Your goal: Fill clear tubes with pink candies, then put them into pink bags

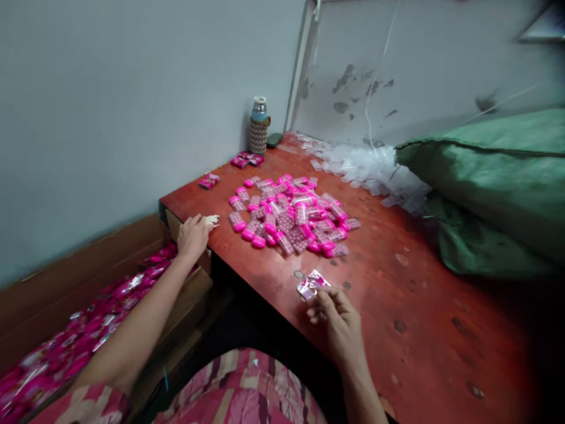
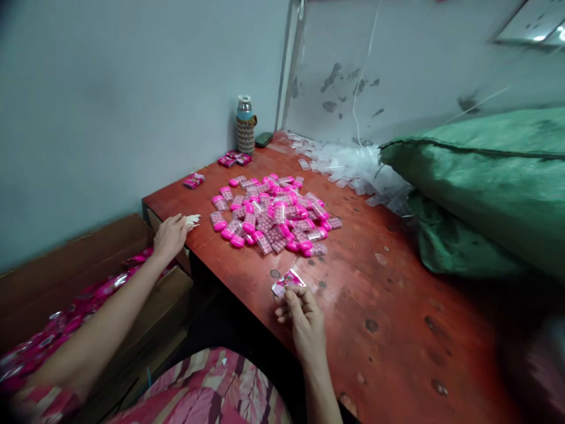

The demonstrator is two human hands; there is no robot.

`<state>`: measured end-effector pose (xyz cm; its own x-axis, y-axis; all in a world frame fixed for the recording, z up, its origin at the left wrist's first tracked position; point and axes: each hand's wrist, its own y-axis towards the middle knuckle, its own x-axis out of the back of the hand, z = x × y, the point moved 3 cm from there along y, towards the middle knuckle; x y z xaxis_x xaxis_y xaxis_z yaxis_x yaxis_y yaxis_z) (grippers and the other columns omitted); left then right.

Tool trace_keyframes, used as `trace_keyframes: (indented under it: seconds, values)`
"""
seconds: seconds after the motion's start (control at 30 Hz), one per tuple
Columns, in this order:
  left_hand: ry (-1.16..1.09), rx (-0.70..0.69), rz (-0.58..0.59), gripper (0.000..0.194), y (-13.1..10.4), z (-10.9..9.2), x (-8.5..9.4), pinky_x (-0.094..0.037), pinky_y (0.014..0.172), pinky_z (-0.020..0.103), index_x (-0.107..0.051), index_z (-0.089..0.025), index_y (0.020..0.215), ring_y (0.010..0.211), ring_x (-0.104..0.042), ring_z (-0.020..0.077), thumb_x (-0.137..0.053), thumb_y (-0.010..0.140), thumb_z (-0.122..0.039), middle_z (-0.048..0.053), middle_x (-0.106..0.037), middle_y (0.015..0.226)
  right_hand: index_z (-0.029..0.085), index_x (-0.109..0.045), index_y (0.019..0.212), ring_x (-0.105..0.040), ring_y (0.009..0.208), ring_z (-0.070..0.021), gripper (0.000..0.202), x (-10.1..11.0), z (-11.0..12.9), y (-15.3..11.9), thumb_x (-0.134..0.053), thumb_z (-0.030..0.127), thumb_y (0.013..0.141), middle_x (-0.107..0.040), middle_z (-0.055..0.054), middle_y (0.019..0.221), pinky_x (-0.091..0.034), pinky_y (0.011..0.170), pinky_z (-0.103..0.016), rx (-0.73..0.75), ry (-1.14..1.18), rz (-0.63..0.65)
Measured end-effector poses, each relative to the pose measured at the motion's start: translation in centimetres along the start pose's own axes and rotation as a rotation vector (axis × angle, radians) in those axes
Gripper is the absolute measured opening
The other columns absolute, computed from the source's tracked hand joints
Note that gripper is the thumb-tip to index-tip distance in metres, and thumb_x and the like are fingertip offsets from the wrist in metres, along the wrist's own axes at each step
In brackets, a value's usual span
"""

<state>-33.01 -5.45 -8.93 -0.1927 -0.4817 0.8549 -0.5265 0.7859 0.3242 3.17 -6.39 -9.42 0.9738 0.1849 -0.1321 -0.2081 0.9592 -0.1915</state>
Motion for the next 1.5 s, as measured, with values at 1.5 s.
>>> trace_keyframes:
  seconds: [1.5]
  values:
    - [-1.345, 0.347, 1.033, 0.024, -12.8, -20.0, -5.8, -0.049, 0.061, 0.026, -0.066, -0.010, 0.063, 0.060, -0.059, 0.0142, -0.068, 0.061, -0.034, 0.003, -0.061, 0.062, 0.020, -0.058, 0.091, -0.060, 0.073, -0.0171, 0.020, 4.1, 4.0, 4.8, -0.049, 0.034, 0.080, -0.065, -0.003, 0.082, -0.046, 0.065, -0.029, 0.250, -0.578, 0.048]
